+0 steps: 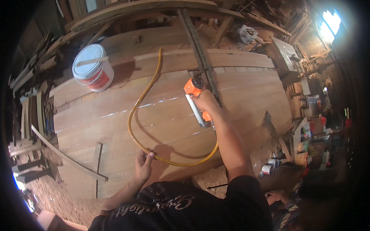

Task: The person uses a pneumatic nail gun to fasten wooden planks and a metal strip onto a large wooden panel. He also uses a metal ruler to measure and align the wood pieces during the assembly process.

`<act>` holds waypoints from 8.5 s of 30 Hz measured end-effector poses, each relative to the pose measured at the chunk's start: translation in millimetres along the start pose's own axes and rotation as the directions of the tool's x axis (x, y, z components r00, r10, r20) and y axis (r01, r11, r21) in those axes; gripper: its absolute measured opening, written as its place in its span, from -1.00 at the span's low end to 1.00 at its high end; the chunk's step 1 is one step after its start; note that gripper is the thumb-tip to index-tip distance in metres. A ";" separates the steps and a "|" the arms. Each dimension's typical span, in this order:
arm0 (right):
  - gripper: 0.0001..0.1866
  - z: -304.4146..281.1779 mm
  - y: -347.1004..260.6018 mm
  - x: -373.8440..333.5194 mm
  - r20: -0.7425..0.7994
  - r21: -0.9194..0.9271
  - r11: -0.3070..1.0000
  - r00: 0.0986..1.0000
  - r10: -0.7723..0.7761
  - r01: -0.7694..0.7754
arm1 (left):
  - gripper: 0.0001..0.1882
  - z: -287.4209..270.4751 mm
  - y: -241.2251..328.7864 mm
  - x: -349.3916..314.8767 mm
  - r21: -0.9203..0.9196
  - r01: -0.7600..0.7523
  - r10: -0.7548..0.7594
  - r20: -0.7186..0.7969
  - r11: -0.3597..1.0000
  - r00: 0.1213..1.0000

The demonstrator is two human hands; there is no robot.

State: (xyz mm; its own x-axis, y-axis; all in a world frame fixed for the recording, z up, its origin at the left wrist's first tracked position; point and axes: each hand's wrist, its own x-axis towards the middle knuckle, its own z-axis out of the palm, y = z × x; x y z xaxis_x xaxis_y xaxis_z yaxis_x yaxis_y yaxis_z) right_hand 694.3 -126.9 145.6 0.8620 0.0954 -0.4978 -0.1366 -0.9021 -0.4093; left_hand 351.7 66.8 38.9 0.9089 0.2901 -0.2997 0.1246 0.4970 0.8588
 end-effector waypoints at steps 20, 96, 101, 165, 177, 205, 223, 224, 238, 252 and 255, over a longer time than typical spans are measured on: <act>-0.75 -154.5 152.8 152.9 -0.295 0.139 0.982 0.952 -0.079 0.124 | -0.93 123.3 -20.9 60.6 -0.279 0.465 -0.402 0.257 0.840 0.879; -0.63 -223.2 232.1 200.6 -0.246 0.200 0.980 0.967 0.073 -0.023 | -0.84 197.2 -56.2 90.8 -0.066 0.519 -0.482 0.287 0.852 0.828; -0.62 -218.1 225.8 204.4 -0.271 0.124 0.992 0.962 0.034 0.000 | -0.85 193.6 -58.2 87.4 -0.092 0.506 -0.464 0.286 0.857 0.838; -0.64 -151.5 526.5 -409.2 -0.466 0.871 0.057 0.784 0.411 0.488 | -0.77 349.6 -144.7 -122.0 0.010 -0.652 0.583 -0.457 0.759 0.672; -0.66 -298.2 533.2 -272.2 -0.535 0.705 0.510 0.842 -0.072 0.492 | -0.74 516.7 -203.0 -83.6 0.145 -0.578 0.579 -0.420 0.803 0.699; -0.57 -369.0 359.9 315.0 0.142 -0.070 0.937 0.933 -0.331 0.343 | -0.74 647.5 -250.0 121.6 0.530 -0.017 0.306 -0.463 0.848 0.832; -0.55 -369.6 405.8 266.9 0.220 -0.280 0.874 0.913 -0.344 0.397 | -0.79 661.8 -258.6 122.2 0.550 -0.019 0.334 -0.478 0.835 0.813; -0.54 -369.8 407.1 267.1 0.206 -0.301 0.866 0.914 -0.350 0.400 | -0.80 663.8 -257.1 123.3 0.534 -0.011 0.317 -0.485 0.845 0.815; -0.68 -432.5 459.9 352.2 0.028 0.071 0.938 0.939 -0.342 0.340 | -0.77 694.2 -250.6 140.0 0.533 -0.002 0.320 -0.505 0.846 0.802; -0.58 -437.6 456.0 346.4 0.062 -0.100 0.954 0.958 -0.279 0.284 | -0.75 713.1 -270.3 156.6 0.539 -0.014 0.335 -0.502 0.842 0.797; -0.65 -448.0 451.4 344.8 0.035 -0.058 0.945 0.946 -0.322 0.323 | -0.75 723.9 -262.2 157.6 0.580 0.025 0.313 -0.473 0.814 0.824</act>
State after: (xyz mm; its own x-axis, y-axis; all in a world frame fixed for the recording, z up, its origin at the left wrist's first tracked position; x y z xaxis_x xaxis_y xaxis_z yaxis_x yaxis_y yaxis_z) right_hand 1148.5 -689.8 131.7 0.8424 0.3953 -0.3663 0.1780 -0.8456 -0.5033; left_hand 750.5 -609.9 67.4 0.5991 0.7813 -0.1751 0.3549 -0.0631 0.9328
